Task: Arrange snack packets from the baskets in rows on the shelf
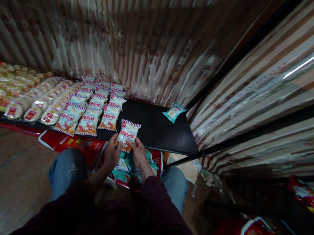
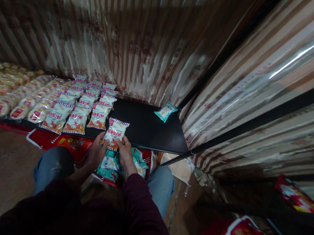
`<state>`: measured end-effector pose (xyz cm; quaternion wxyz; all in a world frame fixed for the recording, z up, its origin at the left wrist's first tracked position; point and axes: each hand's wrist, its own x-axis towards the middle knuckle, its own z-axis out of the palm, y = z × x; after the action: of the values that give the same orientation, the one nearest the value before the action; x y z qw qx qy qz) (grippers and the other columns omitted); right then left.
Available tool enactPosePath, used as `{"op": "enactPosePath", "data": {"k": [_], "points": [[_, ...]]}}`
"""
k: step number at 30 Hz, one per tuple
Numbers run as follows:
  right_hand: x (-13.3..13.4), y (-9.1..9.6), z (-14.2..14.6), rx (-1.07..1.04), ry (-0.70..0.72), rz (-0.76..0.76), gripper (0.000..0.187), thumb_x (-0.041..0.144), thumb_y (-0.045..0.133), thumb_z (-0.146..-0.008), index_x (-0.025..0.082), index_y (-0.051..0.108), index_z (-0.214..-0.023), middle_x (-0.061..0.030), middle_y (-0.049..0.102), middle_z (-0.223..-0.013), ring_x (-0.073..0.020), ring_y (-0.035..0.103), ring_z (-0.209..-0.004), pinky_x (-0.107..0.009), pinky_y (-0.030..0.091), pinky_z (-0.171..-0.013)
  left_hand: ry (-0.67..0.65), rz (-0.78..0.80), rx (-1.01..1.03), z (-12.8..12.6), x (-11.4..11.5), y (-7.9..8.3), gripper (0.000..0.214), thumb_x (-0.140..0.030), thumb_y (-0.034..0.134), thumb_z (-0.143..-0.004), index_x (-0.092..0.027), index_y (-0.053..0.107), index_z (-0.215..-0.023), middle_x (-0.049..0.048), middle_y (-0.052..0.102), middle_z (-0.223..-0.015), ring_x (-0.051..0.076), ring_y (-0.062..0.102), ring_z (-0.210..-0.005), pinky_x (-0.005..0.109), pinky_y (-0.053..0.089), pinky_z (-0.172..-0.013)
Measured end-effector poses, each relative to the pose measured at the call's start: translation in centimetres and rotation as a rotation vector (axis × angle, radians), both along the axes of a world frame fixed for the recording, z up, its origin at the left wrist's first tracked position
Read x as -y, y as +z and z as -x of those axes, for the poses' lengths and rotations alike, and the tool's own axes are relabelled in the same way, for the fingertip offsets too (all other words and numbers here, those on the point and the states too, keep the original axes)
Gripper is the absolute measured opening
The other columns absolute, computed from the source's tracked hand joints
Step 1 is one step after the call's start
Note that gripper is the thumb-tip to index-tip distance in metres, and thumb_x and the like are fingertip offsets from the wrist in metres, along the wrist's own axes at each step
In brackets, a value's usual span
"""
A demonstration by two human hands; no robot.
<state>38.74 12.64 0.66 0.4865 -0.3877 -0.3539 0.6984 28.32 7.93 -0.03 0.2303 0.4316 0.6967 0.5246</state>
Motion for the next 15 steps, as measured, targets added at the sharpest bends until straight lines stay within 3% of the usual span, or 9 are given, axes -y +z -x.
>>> {"op": "enactPosePath", "data": {"k": [7,15], "points": [[-0.6,0.6,3.6,0.085,0.025,-0.081,0.039,0.036,0.073,-0.062,0.022,0.064,-0.098,-0.0008,0.073,-0.09,-0.0168,0.067,-0.078,-0.031,0.052,-0.079,0.115,-0.082,-0.06,2.5,-0.5,0.5,0.045,-0.03,0.043,-0.086,-0.011,0.049,-0.126,0.0164,0.056,-0.125,0.025,0.052,-0.116,0.04,0.039,-0.101],[-2.1,0.6,7.7,0.087,0.029,-0.104,0.044,0.037,0.072,-0.062,0.023,0.063,-0.103,-0.0002,0.072,-0.09,-0.0201,0.066,-0.085,-0.034,0.051,-0.083,0.206,-0.086,-0.155,5.6,-1.3,0.5,0.044,-0.031,0.042,-0.086,-0.014,0.05,-0.126,0.0149,0.056,-0.125,0.026,0.049,-0.12,0.041,0.036,-0.103]]}}
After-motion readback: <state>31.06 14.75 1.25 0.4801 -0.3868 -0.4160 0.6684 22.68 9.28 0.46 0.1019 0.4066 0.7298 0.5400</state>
